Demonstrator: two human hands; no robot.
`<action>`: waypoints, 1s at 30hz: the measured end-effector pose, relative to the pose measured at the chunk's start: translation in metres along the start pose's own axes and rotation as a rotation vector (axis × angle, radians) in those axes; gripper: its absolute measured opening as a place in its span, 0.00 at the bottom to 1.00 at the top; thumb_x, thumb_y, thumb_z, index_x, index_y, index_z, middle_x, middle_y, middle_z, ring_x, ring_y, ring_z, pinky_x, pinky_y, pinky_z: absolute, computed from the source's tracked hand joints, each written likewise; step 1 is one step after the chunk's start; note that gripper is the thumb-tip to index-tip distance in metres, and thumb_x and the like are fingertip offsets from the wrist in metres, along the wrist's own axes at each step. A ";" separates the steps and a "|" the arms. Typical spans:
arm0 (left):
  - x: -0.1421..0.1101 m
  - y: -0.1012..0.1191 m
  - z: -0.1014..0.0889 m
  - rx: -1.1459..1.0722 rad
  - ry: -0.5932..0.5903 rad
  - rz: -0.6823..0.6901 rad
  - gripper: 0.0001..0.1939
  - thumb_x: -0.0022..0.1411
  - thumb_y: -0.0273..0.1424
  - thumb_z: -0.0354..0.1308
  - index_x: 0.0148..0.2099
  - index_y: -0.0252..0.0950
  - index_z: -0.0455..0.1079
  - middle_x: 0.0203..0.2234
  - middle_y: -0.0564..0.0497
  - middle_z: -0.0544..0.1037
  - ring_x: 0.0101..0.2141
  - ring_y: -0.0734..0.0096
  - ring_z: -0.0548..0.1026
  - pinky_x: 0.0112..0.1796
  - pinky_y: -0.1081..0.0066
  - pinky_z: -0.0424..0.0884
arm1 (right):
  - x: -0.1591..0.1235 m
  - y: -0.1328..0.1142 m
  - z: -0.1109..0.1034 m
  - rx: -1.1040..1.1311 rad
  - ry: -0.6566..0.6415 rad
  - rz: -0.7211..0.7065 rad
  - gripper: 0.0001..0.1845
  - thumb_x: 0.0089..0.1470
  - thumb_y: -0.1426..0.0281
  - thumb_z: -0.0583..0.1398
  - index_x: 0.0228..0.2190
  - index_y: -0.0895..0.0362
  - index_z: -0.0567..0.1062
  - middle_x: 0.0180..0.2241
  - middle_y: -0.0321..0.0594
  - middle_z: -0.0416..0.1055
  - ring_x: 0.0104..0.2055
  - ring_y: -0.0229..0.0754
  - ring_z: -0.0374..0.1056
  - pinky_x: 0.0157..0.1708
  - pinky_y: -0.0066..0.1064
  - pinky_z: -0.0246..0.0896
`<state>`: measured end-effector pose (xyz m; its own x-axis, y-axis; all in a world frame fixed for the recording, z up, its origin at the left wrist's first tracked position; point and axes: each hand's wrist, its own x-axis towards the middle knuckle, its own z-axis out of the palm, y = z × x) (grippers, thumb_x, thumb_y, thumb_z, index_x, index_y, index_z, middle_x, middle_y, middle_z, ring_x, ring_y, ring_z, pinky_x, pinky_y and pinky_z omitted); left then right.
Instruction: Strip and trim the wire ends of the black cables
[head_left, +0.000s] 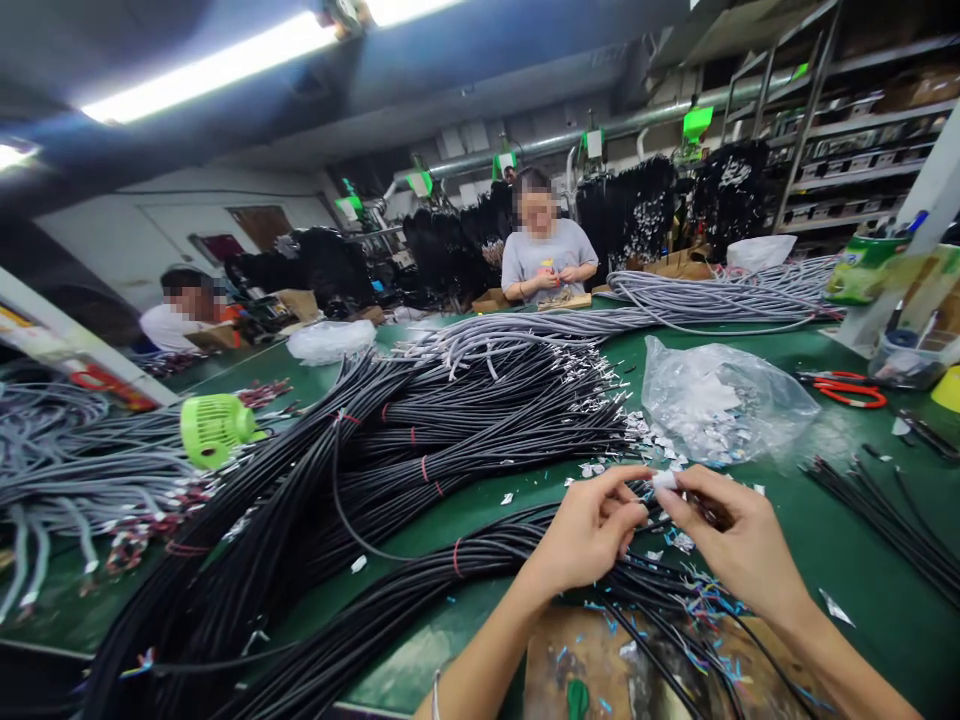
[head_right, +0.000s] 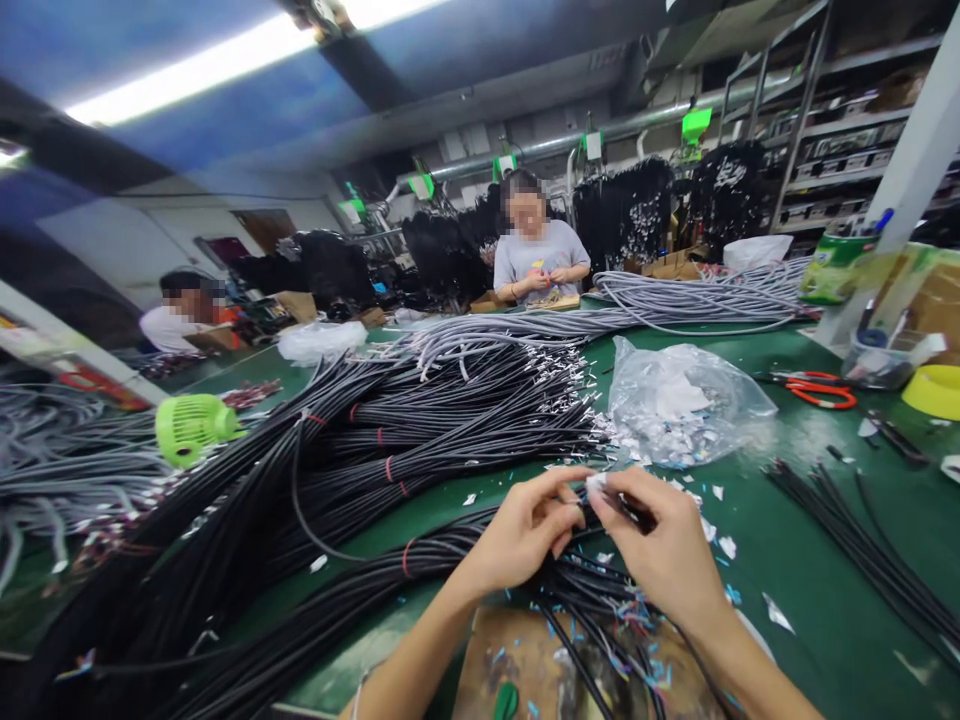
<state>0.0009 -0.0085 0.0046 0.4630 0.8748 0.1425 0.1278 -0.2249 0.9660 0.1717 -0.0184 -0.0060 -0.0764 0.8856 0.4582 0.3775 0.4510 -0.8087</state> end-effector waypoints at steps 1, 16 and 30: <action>-0.002 0.003 0.000 0.073 -0.007 0.037 0.15 0.62 0.31 0.50 0.50 0.33 0.67 0.23 0.54 0.64 0.19 0.80 0.62 0.22 0.77 0.60 | -0.001 -0.003 -0.002 -0.002 -0.003 -0.036 0.09 0.53 0.64 0.59 0.28 0.57 0.75 0.25 0.37 0.70 0.24 0.37 0.65 0.23 0.26 0.62; -0.013 -0.009 -0.010 0.078 0.176 0.438 0.16 0.58 0.23 0.54 0.19 0.33 0.70 0.24 0.51 0.66 0.26 0.77 0.67 0.27 0.75 0.62 | -0.017 -0.006 0.011 -0.334 -0.054 -0.182 0.17 0.58 0.60 0.51 0.43 0.54 0.72 0.40 0.43 0.76 0.38 0.46 0.74 0.32 0.34 0.72; -0.013 -0.010 -0.008 -0.019 0.167 0.396 0.10 0.58 0.21 0.55 0.31 0.38 0.77 0.24 0.52 0.68 0.23 0.80 0.67 0.25 0.77 0.63 | -0.015 -0.006 0.010 -0.296 0.046 -0.204 0.12 0.58 0.64 0.53 0.34 0.52 0.76 0.33 0.39 0.77 0.36 0.45 0.74 0.33 0.34 0.71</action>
<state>-0.0133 -0.0140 -0.0055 0.3248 0.7800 0.5349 -0.0484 -0.5511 0.8330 0.1616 -0.0334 -0.0122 -0.1389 0.7717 0.6206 0.6098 0.5604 -0.5604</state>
